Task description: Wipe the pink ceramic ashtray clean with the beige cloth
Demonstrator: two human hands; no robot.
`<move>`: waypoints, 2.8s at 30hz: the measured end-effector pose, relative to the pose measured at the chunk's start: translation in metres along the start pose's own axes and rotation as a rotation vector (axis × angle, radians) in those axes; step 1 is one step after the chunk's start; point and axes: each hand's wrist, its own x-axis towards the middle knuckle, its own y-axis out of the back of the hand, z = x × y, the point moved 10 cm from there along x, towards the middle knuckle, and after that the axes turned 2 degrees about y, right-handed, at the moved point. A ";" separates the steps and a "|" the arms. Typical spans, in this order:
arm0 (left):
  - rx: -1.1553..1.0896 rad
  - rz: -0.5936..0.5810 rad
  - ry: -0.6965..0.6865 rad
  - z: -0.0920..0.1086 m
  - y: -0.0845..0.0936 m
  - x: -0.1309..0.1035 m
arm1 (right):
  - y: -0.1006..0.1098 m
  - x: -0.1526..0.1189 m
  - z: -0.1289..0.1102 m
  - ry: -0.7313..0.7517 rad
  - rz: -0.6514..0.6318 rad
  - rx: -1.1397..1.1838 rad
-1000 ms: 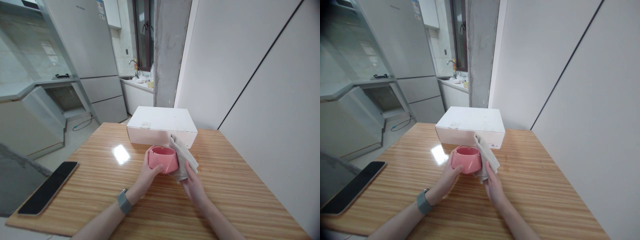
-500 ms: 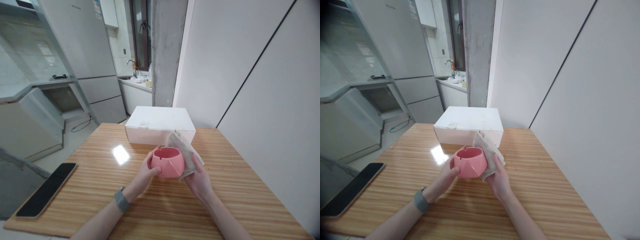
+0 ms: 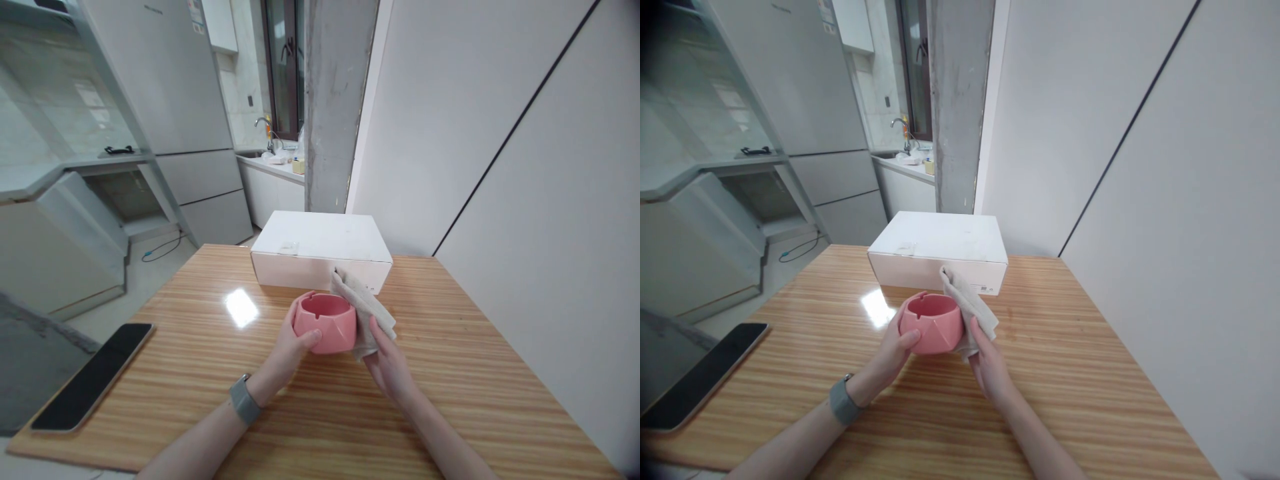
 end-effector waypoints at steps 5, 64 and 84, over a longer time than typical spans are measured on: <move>0.064 0.048 -0.033 0.004 0.004 0.000 | 0.000 -0.001 0.001 0.009 0.016 0.036; 0.178 0.126 -0.059 0.012 0.012 0.001 | -0.001 -0.003 0.012 -0.054 0.029 0.083; 0.149 -0.141 0.002 0.005 -0.007 0.002 | 0.014 0.009 -0.005 0.003 0.061 0.118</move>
